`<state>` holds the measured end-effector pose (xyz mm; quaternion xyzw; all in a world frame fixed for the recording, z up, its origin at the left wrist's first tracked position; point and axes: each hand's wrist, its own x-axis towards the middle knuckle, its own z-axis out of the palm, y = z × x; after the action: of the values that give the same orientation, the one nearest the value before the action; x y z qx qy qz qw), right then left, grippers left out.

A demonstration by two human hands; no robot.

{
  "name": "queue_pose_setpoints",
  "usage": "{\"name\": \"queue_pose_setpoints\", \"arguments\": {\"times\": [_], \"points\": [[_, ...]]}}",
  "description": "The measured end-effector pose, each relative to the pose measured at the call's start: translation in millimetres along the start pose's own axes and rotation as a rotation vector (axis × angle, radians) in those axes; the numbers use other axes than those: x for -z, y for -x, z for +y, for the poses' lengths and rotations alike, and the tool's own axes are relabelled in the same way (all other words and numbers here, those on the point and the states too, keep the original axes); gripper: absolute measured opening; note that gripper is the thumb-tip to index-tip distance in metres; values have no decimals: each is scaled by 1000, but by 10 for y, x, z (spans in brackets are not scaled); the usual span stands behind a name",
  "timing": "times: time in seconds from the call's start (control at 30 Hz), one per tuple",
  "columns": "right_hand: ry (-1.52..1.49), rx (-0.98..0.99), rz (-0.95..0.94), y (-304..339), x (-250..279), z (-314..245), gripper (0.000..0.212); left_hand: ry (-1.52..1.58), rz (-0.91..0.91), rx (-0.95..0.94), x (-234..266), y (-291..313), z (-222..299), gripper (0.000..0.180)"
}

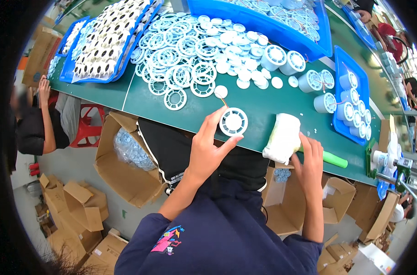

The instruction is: Assembling small electronic components using a rubber mallet at a factory workstation.

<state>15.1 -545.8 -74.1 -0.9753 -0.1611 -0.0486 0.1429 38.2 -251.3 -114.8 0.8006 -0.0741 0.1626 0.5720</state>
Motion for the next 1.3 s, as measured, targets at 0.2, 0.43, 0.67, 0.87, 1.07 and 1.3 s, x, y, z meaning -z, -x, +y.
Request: {"name": "queue_pose_setpoints", "arguments": {"times": [0.2, 0.43, 0.67, 0.87, 1.07, 1.3], "points": [[-448, -187, 55, -238, 125, 78, 29, -88, -8, -53, -75, -27, 32, 68], [-392, -153, -354, -1289, 627, -752, 33, -121, 33, -5, -153, 32, 51, 72], [-604, -339, -291, -884, 484, -530, 32, -179, 63, -55, -162, 71, 32, 75], [-287, -65, -93, -279, 248, -309, 30, -165, 87, -80, -156, 78, -128, 91], [-133, 309, -87, -382, 414, -609, 65, -117, 83, -88, -150, 72, -163, 98], [144, 508, -217, -671, 678, -974, 67, -81, 123, -71, -141, 42, -188, 96]]}}
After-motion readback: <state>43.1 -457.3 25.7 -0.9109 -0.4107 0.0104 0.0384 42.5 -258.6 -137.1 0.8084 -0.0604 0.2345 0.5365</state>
